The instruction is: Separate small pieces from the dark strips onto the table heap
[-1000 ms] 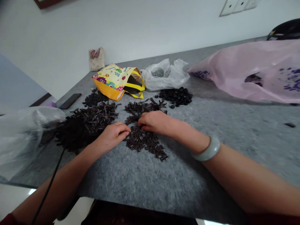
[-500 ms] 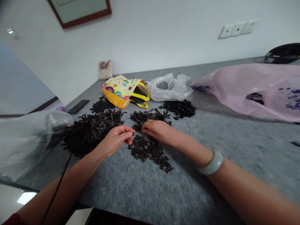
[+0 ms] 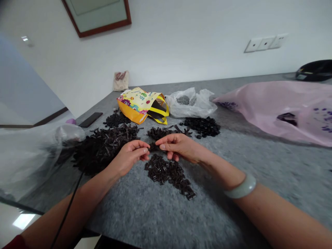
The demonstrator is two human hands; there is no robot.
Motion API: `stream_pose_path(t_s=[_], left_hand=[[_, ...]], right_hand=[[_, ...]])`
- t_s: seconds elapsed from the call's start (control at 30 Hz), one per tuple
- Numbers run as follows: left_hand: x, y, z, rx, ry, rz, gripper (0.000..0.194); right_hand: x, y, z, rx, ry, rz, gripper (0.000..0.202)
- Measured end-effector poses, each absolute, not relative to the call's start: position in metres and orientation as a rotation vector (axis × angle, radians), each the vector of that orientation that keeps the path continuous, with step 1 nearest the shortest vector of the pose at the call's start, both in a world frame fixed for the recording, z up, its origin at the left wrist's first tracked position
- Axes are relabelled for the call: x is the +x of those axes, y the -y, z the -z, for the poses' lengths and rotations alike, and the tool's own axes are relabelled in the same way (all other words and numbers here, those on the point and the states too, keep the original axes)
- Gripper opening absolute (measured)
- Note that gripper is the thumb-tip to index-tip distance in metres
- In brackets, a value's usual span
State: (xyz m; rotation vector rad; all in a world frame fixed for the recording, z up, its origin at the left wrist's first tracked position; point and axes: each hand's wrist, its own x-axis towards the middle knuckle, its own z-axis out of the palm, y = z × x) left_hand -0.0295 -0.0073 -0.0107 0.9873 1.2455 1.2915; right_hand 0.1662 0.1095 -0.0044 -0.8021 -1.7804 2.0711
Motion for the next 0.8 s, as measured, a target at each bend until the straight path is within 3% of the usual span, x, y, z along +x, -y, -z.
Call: stream_pose_path(t_s=[0.4,0.8], left_hand=[[-0.026,0.010,0.006,0.792,-1.077,-1.272,0.027],[-0.027,0.010,0.008,1.012,-1.095,-1.361,0.016]], right_hand=[[0.165,-0.100,-0.001,-0.768,1.670,-2.186,0.035],[0.162,-0.093,-0.002,-0.770,1.798,-2.060,0.033]])
